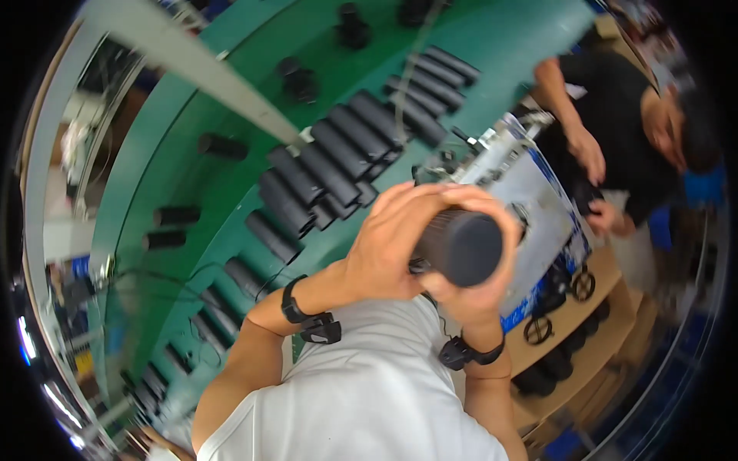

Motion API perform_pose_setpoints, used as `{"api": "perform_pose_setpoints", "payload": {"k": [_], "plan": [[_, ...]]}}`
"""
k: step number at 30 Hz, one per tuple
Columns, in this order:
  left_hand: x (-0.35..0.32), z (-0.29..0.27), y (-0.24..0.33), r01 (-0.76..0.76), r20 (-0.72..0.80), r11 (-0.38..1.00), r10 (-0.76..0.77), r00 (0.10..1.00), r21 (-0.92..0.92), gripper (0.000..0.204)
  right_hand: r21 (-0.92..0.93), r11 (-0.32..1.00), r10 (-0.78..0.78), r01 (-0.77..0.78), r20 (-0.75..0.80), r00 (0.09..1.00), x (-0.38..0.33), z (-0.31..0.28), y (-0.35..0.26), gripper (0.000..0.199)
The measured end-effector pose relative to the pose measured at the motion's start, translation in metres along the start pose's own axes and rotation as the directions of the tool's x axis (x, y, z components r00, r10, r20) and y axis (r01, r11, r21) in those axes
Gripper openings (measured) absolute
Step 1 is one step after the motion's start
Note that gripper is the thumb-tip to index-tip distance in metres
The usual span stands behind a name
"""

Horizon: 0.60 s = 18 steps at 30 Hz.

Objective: The person picks up a microphone body, places it into a machine, and presses a button. They then remove the microphone, attach a shock mount to it by hand, and place the assembled unit onto the workbench.

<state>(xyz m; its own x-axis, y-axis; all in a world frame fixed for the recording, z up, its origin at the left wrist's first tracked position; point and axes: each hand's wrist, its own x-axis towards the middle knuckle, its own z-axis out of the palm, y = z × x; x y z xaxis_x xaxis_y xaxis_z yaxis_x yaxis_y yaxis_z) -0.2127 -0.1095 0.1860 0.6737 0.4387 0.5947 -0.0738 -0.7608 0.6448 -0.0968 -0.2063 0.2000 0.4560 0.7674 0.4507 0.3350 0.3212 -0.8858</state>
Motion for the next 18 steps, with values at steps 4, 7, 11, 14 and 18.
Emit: {"api": "perform_pose_setpoints", "payload": {"k": [4, 7, 11, 14, 18], "plan": [[-0.065, -0.055, -0.038, 0.663, -0.033, 0.691, -0.699, 0.714, -0.286, 0.058, -0.431, 0.895, 0.083, 0.118, 0.418, 0.905, 0.008, 0.035, -0.002, 0.089], [-0.118, -0.113, -0.094, 0.575, -0.653, 0.766, -0.595, 0.468, -0.287, 0.056, -0.347, 0.937, 0.213, -0.035, 0.490, 0.845, -0.007, 0.020, 0.027, 0.075], [-0.188, -0.180, -0.186, 0.839, -0.842, 0.541, -0.480, 0.246, -0.064, 0.065, -0.339, 0.859, 0.501, -0.384, 0.401, 0.767, -0.039, 0.006, 0.048, 0.059], [-0.224, -0.193, -0.241, 0.936, -0.855, 0.347, -0.502, 0.134, -0.057, 0.072, -0.390, 0.799, 0.590, -0.458, 0.363, 0.721, -0.049, 0.003, 0.062, 0.055], [-0.207, -0.215, -0.261, 0.867, -0.888, 0.493, -0.366, 0.278, 0.068, 0.073, -0.394, 0.769, 0.620, -0.503, 0.271, 0.736, -0.056, -0.002, 0.074, 0.051]]}}
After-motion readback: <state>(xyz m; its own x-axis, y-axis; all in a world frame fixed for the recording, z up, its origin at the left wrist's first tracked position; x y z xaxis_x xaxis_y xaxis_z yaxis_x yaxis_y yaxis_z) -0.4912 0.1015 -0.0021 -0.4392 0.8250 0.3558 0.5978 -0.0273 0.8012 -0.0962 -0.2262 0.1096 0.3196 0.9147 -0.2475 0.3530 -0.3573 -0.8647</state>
